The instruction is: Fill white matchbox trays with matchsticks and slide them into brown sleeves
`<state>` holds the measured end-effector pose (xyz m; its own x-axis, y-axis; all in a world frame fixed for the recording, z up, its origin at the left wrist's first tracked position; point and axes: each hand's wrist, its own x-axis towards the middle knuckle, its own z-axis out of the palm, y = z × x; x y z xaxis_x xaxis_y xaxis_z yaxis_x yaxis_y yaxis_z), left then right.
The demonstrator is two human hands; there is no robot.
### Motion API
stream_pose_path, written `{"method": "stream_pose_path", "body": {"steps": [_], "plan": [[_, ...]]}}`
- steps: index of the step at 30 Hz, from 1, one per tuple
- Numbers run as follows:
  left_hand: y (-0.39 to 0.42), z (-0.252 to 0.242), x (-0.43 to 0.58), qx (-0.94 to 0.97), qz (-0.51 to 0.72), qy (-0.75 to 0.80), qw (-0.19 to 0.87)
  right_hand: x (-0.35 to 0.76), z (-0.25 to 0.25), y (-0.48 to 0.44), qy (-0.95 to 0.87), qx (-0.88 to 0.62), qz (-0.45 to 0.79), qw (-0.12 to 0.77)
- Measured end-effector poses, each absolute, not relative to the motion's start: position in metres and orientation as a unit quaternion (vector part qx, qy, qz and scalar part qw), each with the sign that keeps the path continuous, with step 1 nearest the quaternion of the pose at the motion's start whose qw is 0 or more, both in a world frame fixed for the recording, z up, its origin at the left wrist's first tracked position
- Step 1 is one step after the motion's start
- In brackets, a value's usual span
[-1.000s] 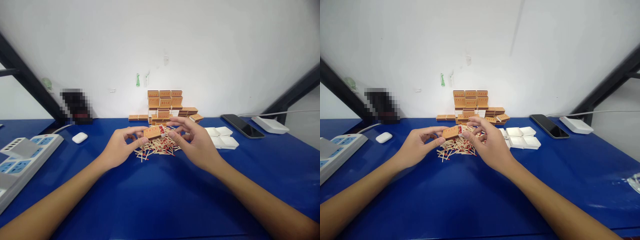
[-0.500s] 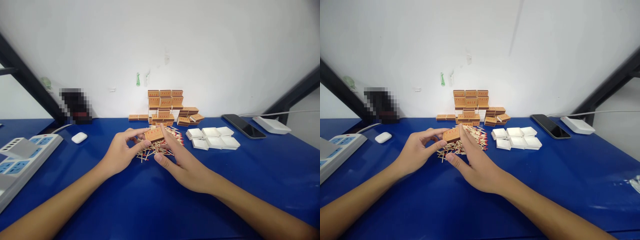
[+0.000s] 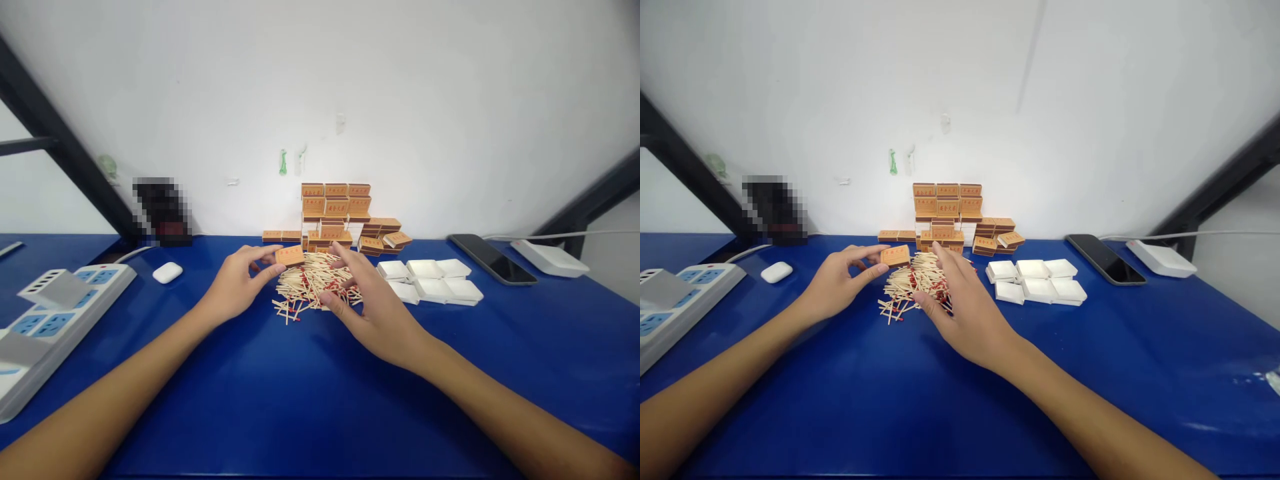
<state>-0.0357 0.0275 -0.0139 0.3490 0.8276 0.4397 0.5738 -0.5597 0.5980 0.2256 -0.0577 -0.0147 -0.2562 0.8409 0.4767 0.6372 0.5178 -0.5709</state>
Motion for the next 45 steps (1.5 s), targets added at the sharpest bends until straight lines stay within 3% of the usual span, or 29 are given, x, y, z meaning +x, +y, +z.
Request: {"method": "stream_pose_path", "body": {"steps": [9,19,31,35,40,45], "plan": [[0.08,-0.023,-0.05,0.854,0.221,0.471,-0.01,0.242,-0.005,-0.044,-0.779,-0.459,-0.027,0.425],[0.091,-0.021,-0.009,0.854,0.186,0.481,-0.071,0.245,0.003,-0.046,-0.777,-0.459,-0.057,0.428],[0.092,-0.009,-0.005,0.848,0.2,0.487,-0.065,0.274,0.016,-0.03,-0.758,-0.482,-0.16,0.41],[0.07,0.004,-0.019,0.844,0.219,0.484,-0.076,0.313,0.033,-0.021,-0.75,-0.546,-0.165,0.335],[0.025,0.009,-0.033,0.884,0.261,0.387,-0.007,0.359,0.042,-0.017,-0.798,-0.576,0.0,0.174],[0.015,0.009,-0.035,0.899,0.303,0.316,-0.003,0.371,0.026,-0.009,-0.803,-0.574,-0.02,0.158]]}}
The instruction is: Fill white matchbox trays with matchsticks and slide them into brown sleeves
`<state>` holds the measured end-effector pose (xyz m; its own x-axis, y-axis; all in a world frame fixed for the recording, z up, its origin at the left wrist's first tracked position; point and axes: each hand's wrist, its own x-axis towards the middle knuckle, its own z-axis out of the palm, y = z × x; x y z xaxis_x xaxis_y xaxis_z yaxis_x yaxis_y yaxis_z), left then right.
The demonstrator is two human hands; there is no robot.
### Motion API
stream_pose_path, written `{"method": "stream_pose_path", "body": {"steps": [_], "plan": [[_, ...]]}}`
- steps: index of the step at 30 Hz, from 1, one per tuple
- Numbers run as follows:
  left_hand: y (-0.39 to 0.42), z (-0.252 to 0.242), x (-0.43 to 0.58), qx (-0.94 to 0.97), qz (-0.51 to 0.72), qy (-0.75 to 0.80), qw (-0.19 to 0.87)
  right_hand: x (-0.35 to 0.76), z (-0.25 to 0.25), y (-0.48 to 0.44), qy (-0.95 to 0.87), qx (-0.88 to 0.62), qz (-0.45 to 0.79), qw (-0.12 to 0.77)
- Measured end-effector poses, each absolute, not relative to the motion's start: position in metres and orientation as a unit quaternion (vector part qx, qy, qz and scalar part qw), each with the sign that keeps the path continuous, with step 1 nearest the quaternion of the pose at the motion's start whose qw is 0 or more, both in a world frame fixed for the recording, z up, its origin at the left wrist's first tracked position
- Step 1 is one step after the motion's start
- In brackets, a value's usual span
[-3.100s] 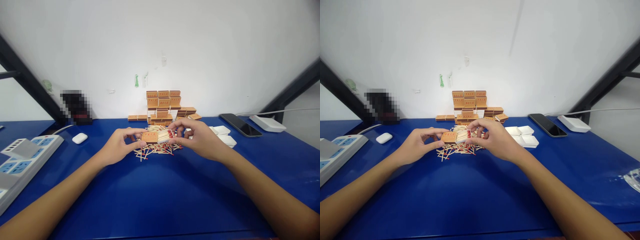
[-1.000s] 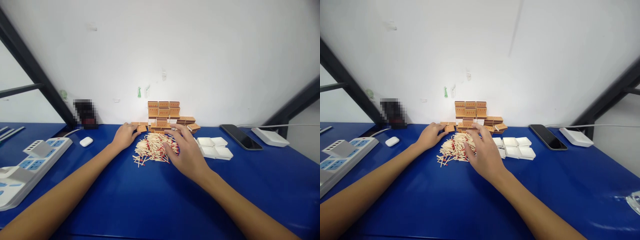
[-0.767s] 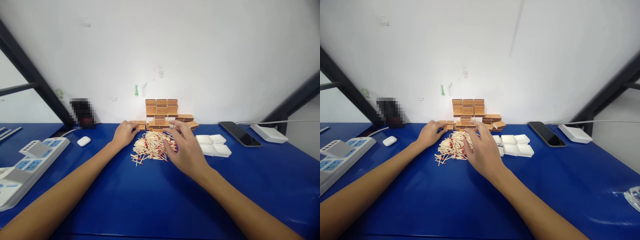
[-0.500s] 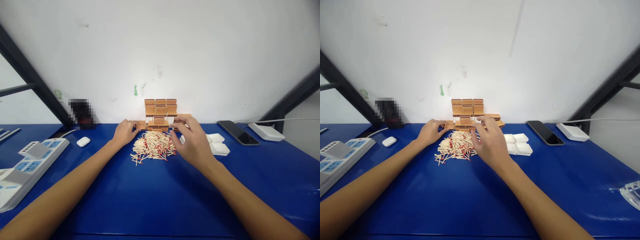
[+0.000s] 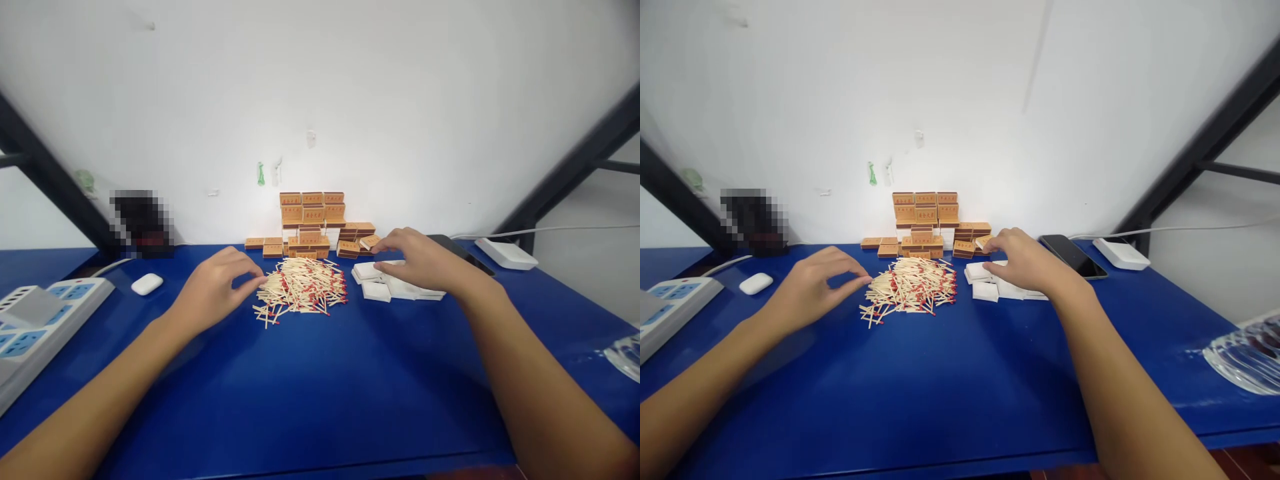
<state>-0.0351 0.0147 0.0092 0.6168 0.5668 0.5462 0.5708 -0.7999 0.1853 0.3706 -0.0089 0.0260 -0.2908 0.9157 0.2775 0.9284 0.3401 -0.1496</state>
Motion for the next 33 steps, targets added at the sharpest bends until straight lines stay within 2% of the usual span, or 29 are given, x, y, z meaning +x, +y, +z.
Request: {"method": "stream_pose_path", "body": {"steps": [7,17,21,23,27,30,33], "plan": [[0.013,0.0,-0.025,-0.917,-0.286,-0.276,0.015,0.363,0.011,-0.001,-0.828,-0.551,-0.008,0.106],[0.009,-0.001,-0.023,-0.915,-0.284,-0.286,-0.004,0.36,0.018,-0.002,-0.828,-0.541,-0.011,0.145],[0.007,0.001,-0.022,-0.908,-0.307,-0.284,-0.016,0.345,0.032,-0.01,-0.816,-0.534,-0.052,0.214],[0.003,0.003,-0.021,-0.905,-0.317,-0.281,-0.034,0.325,0.037,-0.022,-0.831,-0.508,-0.005,0.228],[-0.003,0.005,-0.017,-0.913,-0.293,-0.277,-0.061,0.274,0.026,-0.049,-0.881,-0.414,0.15,0.175],[-0.002,0.006,-0.019,-0.918,-0.277,-0.278,-0.056,0.249,0.008,-0.057,-0.9,-0.375,0.166,0.15],[0.005,0.007,-0.025,-0.913,-0.279,-0.296,-0.026,0.245,0.0,-0.055,-0.897,-0.385,0.14,0.168]]}}
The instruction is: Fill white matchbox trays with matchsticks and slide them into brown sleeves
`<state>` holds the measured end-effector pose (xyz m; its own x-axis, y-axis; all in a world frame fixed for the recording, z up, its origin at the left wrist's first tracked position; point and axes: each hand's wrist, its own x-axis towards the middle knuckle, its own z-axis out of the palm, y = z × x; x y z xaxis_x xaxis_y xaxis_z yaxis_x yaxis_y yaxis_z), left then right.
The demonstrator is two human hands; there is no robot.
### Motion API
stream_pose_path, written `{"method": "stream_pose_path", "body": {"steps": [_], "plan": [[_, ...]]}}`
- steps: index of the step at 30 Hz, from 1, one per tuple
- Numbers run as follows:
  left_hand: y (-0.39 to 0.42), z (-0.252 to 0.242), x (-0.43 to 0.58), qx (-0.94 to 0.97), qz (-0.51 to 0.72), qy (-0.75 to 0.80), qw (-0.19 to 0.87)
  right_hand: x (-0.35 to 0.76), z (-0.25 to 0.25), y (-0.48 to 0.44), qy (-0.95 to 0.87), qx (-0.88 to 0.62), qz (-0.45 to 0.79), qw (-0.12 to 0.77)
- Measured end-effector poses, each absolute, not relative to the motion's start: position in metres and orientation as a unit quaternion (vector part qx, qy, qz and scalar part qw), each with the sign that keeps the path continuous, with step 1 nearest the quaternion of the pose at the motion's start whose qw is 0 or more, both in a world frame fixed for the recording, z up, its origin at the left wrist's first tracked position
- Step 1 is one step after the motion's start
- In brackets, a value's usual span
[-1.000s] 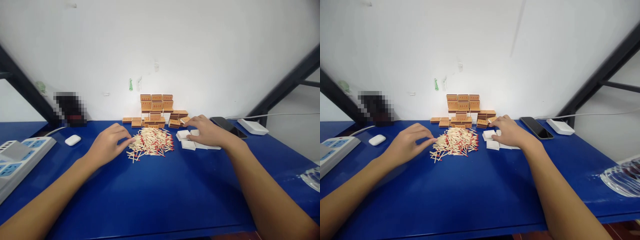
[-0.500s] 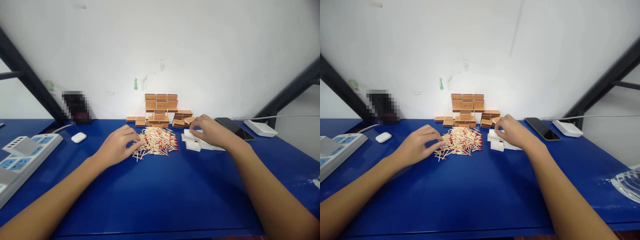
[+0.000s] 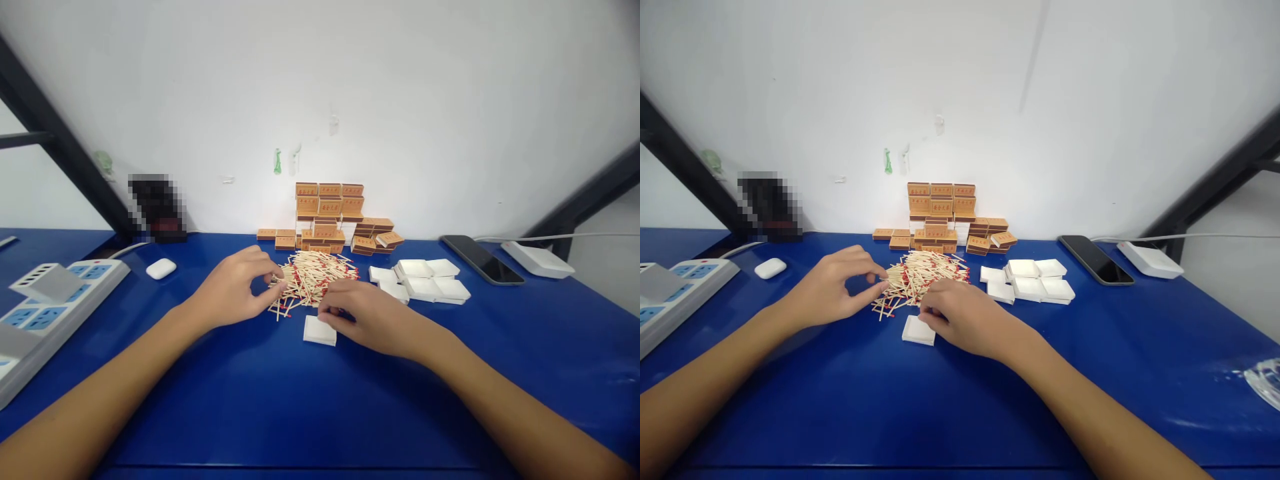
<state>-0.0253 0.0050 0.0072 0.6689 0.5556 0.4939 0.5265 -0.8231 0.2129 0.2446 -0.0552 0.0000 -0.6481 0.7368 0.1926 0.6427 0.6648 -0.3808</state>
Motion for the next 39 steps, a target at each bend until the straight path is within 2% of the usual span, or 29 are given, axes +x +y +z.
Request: {"method": "stream_pose_path", "body": {"steps": [6,12,22,39], "plan": [[0.019,0.003,-0.038,0.912,0.239,0.334,0.008,0.258,0.004,-0.046,-0.875,-0.427,0.057,0.222],[0.027,-0.01,-0.033,0.91,0.238,0.339,0.026,0.26,-0.002,-0.042,-0.878,-0.42,0.018,0.227],[0.04,-0.003,-0.019,0.921,0.162,0.351,0.05,0.261,0.0,-0.042,-0.878,-0.423,-0.013,0.224],[0.026,0.011,-0.004,0.921,0.094,0.378,-0.005,0.262,0.005,-0.043,-0.873,-0.435,-0.001,0.222]]}}
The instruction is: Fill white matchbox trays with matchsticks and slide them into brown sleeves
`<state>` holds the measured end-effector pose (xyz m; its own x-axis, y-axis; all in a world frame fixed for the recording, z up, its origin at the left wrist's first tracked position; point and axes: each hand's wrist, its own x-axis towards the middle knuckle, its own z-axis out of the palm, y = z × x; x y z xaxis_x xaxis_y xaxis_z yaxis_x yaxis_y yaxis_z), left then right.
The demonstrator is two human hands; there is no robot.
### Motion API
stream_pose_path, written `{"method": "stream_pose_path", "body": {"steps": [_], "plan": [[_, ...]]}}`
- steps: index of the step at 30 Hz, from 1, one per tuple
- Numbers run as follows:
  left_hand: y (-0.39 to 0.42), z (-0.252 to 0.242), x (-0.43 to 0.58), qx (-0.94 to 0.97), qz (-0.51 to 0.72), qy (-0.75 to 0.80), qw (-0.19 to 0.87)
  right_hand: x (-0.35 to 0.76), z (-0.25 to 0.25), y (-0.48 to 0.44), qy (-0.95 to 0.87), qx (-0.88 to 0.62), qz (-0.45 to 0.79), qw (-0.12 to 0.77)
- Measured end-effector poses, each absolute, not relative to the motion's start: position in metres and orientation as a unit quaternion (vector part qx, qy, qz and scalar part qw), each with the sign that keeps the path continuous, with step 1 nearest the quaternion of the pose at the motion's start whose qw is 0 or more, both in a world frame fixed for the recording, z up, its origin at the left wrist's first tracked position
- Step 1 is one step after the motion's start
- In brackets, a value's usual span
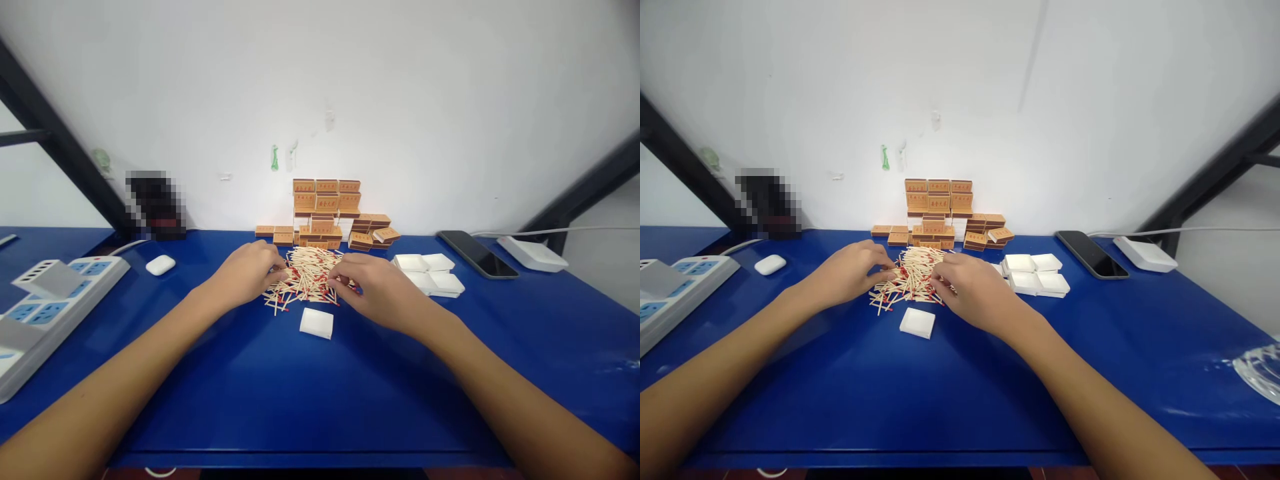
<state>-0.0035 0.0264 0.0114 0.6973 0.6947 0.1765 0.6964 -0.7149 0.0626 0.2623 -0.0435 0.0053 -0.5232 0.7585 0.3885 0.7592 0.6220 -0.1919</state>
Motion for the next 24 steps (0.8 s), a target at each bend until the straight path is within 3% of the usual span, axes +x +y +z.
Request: {"method": "stream_pose_path", "body": {"steps": [24], "plan": [[0.0237,0.0038,-0.0042,-0.927,-0.11,-0.353,0.063,0.2605,0.0084,-0.0443,-0.87,-0.442,0.015,0.217]]}}
